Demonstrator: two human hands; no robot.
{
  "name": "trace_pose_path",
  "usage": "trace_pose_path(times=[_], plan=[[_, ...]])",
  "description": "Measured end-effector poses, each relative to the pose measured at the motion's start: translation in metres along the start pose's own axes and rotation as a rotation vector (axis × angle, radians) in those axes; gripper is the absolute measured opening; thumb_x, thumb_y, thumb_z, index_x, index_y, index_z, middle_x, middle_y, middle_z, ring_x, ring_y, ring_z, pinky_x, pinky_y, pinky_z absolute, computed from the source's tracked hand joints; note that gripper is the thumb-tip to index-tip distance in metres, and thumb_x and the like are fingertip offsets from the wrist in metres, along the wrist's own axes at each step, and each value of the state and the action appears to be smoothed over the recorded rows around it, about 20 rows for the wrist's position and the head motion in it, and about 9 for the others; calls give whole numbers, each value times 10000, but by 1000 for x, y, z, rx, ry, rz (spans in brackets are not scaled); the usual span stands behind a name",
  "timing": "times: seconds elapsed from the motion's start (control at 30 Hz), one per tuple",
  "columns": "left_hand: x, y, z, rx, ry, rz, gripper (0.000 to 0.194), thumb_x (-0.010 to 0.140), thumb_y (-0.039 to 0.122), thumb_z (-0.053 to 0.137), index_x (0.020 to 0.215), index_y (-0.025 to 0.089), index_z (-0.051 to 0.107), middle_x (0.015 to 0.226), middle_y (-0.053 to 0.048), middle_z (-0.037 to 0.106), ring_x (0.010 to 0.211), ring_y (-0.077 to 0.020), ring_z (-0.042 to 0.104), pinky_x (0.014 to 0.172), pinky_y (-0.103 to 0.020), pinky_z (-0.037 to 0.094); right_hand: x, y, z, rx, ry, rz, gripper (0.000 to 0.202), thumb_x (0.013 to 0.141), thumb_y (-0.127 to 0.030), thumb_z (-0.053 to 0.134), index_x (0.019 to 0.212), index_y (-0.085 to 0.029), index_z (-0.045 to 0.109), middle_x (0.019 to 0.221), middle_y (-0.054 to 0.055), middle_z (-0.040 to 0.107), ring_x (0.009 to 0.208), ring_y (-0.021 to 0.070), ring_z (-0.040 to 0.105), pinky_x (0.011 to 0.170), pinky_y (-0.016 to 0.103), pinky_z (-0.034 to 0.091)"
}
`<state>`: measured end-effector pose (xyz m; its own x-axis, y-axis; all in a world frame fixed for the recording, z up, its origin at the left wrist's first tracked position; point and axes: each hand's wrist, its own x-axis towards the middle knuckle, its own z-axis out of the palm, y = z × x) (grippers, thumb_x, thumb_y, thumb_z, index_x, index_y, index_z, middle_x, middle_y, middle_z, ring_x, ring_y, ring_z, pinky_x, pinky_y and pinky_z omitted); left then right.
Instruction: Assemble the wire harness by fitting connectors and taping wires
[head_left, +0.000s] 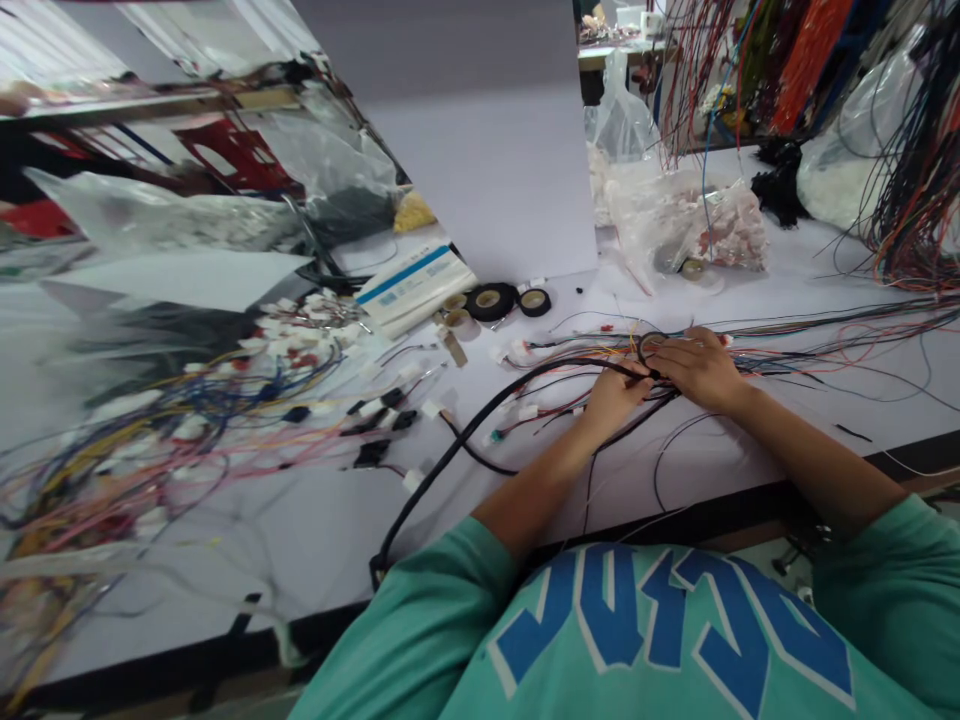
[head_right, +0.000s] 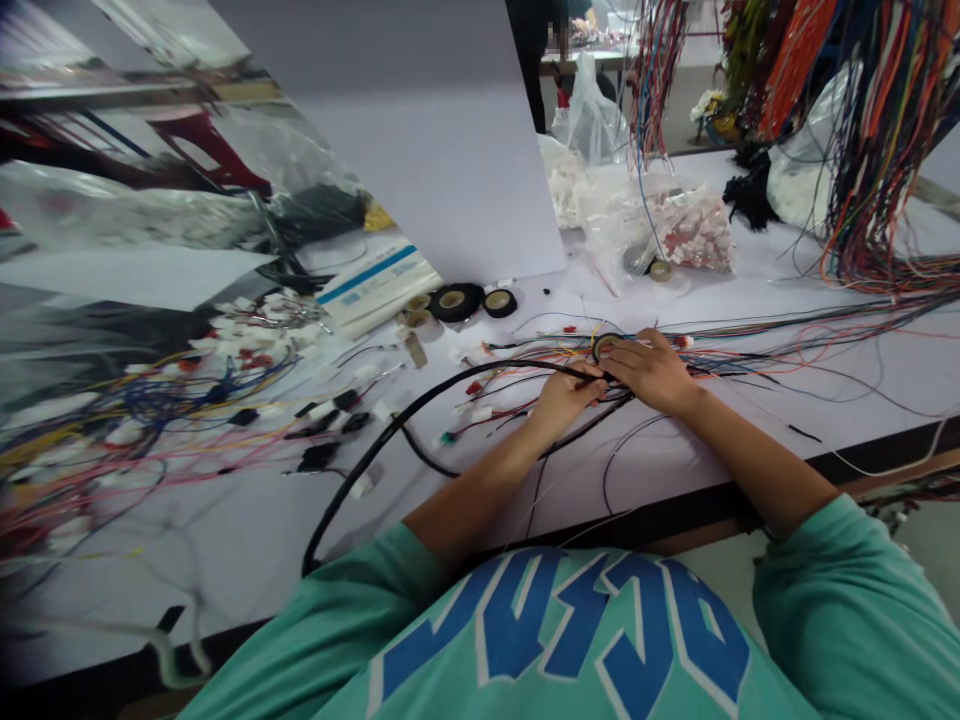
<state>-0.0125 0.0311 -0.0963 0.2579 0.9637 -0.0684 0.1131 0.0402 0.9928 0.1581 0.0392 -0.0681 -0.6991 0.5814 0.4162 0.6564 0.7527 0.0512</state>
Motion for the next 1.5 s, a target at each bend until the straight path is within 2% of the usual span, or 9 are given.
trace_pose_path(times=[0.3,0.43,0.6,0.8,0.9,1.1,1.23,1.4,1.5], plan=[[-7,-4,10,107,146,131,92,745,190,586,769,194,497,641,13,569,611,-164,607,623,-294,494,5,3,18,182,85,133,283,915,-238,418,1018,-215,681,1033,59,703,983,198,592,824,382,412],[-10,-6,7,467,210,346,53,778,187,580,780,187,526,755,-29,613,698,-161,597,656,-272,470,5,4,21,249,138,73,316,933,-231,376,1010,-195,681,1040,66,702,954,173,617,813,350,463],[-9,0,1,795,102,500,95,812,218,571,723,186,581,661,-27,613,678,-170,589,624,-266,438,6,4,23,432,168,5,321,930,-200,361,979,-189,678,1025,76,700,992,159,627,847,341,501],[-7,19,-2,1116,174,662,142,850,244,538,812,197,667,831,-75,675,837,-204,605,716,-308,460,9,4,27,639,156,134,260,860,-157,415,947,-210,655,1112,71,662,1071,173,601,909,365,494],[-3,29,-6,1003,20,562,162,797,197,613,949,186,665,1017,-72,677,949,-194,603,832,-298,468,7,8,32,777,133,323,341,783,-143,471,1108,-184,563,1115,94,646,992,182,635,858,365,519],[12,44,-18,773,-139,249,104,797,209,605,850,198,694,922,-28,704,901,-183,621,843,-294,457,-5,21,27,903,170,555,380,747,-153,464,1124,-197,484,1110,75,613,846,148,672,745,313,541],[27,45,-21,591,-195,153,75,760,195,616,776,165,683,749,-15,672,719,-148,603,710,-260,461,-6,17,1,789,204,381,312,768,-145,453,1070,-177,522,972,65,654,825,143,662,731,298,526],[36,37,-21,250,-238,21,99,739,165,598,786,143,682,591,18,591,557,-107,537,563,-221,432,2,-17,-23,434,15,-62,243,803,-85,418,929,-172,606,938,64,683,931,170,614,845,345,464],[34,29,-22,52,-236,-92,146,750,170,598,860,134,686,592,13,597,540,-103,540,548,-224,442,2,-37,-20,84,-60,-142,225,838,-89,437,937,-157,628,977,77,682,967,198,584,899,380,404]])
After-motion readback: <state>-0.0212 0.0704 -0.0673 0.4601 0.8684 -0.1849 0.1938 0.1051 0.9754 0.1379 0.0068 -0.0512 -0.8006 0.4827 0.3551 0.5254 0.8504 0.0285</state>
